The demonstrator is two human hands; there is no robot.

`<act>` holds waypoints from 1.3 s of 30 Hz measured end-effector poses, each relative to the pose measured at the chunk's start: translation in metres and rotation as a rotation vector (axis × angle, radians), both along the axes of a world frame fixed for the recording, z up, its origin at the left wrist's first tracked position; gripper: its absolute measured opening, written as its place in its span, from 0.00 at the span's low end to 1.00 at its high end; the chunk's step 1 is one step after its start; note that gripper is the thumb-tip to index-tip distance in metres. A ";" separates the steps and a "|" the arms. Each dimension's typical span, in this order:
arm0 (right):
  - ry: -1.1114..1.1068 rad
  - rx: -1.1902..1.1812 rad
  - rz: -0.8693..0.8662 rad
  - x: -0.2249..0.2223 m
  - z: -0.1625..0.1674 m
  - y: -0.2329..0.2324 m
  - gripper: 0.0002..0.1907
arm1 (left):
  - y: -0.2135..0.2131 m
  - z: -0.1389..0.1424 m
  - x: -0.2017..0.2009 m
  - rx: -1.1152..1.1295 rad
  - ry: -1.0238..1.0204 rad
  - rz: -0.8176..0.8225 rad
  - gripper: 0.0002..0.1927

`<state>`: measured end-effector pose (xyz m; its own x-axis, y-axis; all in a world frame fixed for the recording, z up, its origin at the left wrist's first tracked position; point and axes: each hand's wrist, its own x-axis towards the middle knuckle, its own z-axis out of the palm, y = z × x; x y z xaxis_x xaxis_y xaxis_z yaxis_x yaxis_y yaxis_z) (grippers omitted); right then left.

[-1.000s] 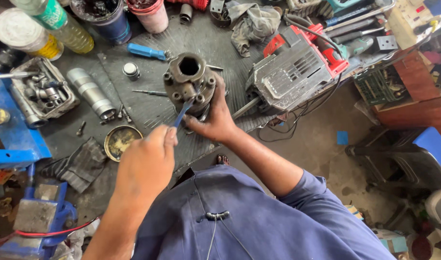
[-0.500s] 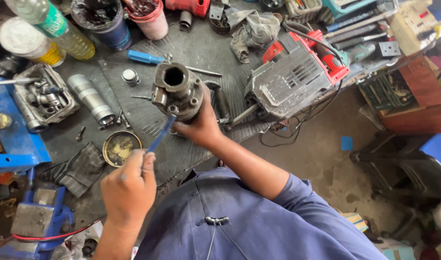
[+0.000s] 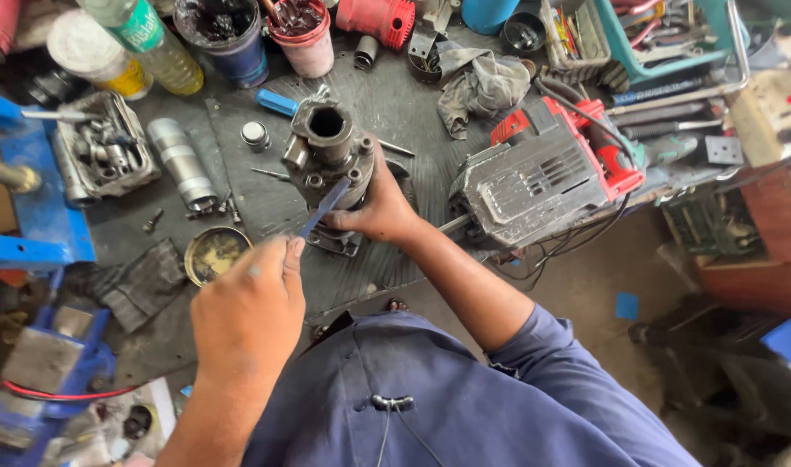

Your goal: The person uses a small brush to scrub a cylindrical metal component, repeatedly rotating it to clean different sections. The person then places the component on the workbench and continues scrubbing its exterior surfaces.

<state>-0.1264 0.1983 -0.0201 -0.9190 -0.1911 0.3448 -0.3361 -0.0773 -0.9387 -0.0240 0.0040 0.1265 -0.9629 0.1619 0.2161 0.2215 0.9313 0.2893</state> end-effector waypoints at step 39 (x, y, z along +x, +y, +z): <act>0.094 0.071 -0.005 0.027 -0.008 0.004 0.60 | 0.048 -0.068 0.053 0.240 0.446 0.008 0.12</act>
